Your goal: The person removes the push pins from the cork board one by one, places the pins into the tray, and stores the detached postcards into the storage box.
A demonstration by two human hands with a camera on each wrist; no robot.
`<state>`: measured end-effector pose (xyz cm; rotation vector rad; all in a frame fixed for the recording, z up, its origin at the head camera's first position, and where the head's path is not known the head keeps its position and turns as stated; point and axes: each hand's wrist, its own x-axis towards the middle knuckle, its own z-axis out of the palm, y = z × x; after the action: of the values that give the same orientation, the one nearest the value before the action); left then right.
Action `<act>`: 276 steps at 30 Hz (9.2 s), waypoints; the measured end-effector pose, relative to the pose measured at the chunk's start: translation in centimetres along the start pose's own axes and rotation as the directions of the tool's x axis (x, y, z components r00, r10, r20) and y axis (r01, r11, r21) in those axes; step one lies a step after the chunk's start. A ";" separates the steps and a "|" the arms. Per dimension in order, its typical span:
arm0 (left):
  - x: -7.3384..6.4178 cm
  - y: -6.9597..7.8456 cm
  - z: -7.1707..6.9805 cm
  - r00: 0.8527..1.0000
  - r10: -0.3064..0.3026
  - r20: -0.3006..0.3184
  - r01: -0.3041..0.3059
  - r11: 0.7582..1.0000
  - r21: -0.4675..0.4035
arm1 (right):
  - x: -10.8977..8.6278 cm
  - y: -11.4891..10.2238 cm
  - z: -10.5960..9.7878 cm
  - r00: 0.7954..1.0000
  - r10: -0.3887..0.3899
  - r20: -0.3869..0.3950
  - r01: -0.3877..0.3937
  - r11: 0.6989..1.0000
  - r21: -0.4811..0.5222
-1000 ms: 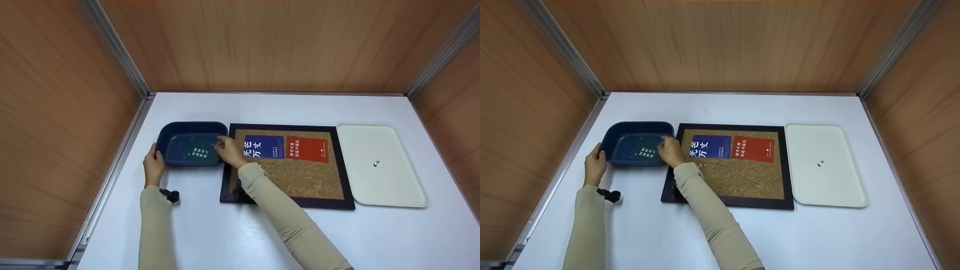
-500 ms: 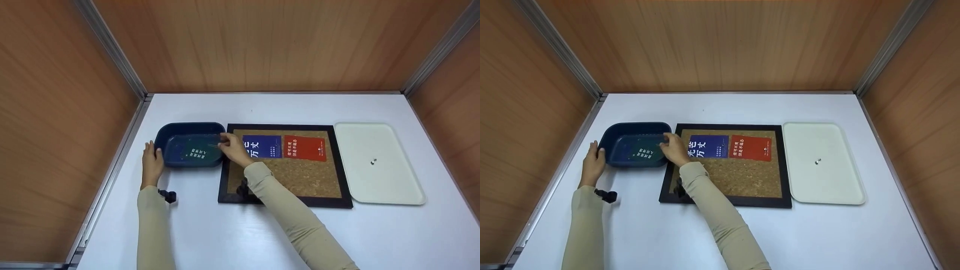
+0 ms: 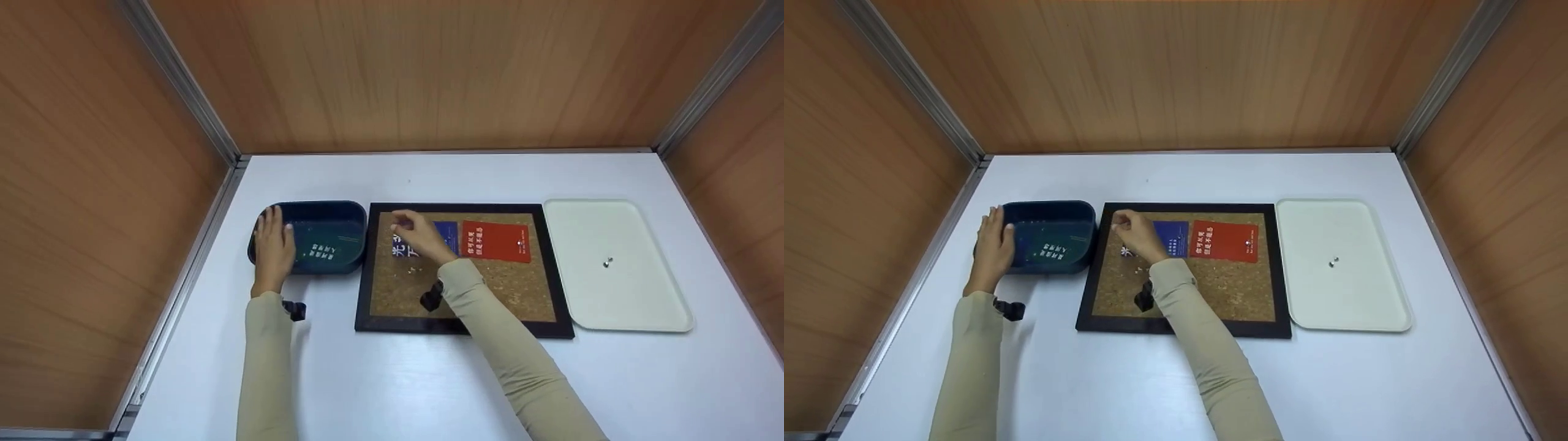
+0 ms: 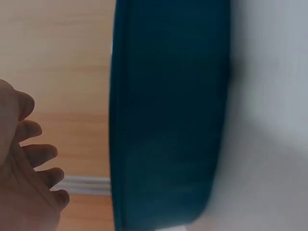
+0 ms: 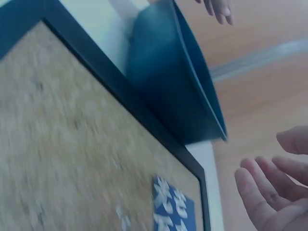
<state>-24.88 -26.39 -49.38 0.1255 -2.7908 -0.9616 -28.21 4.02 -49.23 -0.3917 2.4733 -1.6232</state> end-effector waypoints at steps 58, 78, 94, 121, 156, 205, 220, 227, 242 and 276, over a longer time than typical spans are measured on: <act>-2.1 21.8 18.4 0.723 0.475 0.501 -0.601 0.790 0.119 | -7.2 11.7 -19.3 0.958 0.277 -0.078 -0.284 0.953 -0.102; -2.9 24.1 21.9 0.642 0.389 0.661 -0.602 0.789 0.121 | -7.0 13.2 -19.3 0.944 0.325 -0.063 -0.331 0.930 -0.160; -3.0 24.4 23.1 0.603 0.303 0.738 -0.530 0.843 0.087 | -7.0 13.1 -19.0 0.953 0.285 -0.102 -0.303 0.905 -0.298; -3.2 24.3 23.3 0.546 0.275 0.791 -0.484 0.875 0.030 | -7.0 12.2 -18.9 0.944 0.316 -0.093 -0.327 0.864 -0.382; -3.1 24.2 23.3 0.540 0.275 0.796 -0.466 0.885 0.010 | -6.9 12.7 -18.6 0.947 0.314 -0.065 -0.314 0.862 -0.398; -2.9 24.3 23.6 0.511 0.267 0.817 -0.488 0.873 0.020 | -7.7 12.6 -19.0 0.945 0.324 -0.037 -0.319 0.893 -0.318; -2.8 24.2 23.3 0.502 0.292 0.814 -0.504 0.864 0.000 | -10.0 12.2 -22.0 0.929 0.370 -0.021 -0.368 0.914 -0.169; -2.6 24.2 23.5 0.504 0.283 0.816 -0.483 0.875 -0.005 | -11.1 12.7 -23.8 0.932 0.357 -0.059 -0.361 0.910 -0.202; -2.6 24.4 23.5 0.500 0.295 0.814 -0.488 0.872 -0.016 | -13.5 13.4 -27.3 0.911 0.391 -0.131 -0.412 0.875 -0.256; -2.8 24.3 23.8 0.505 0.296 0.811 -0.481 0.876 -0.021 | -17.5 16.9 -30.4 0.849 0.473 -0.235 -0.524 0.808 -0.268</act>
<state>-27.43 7.38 -53.18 -1.1850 -3.4206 -0.6842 -22.02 42.28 -52.84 0.3581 2.6492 -1.0698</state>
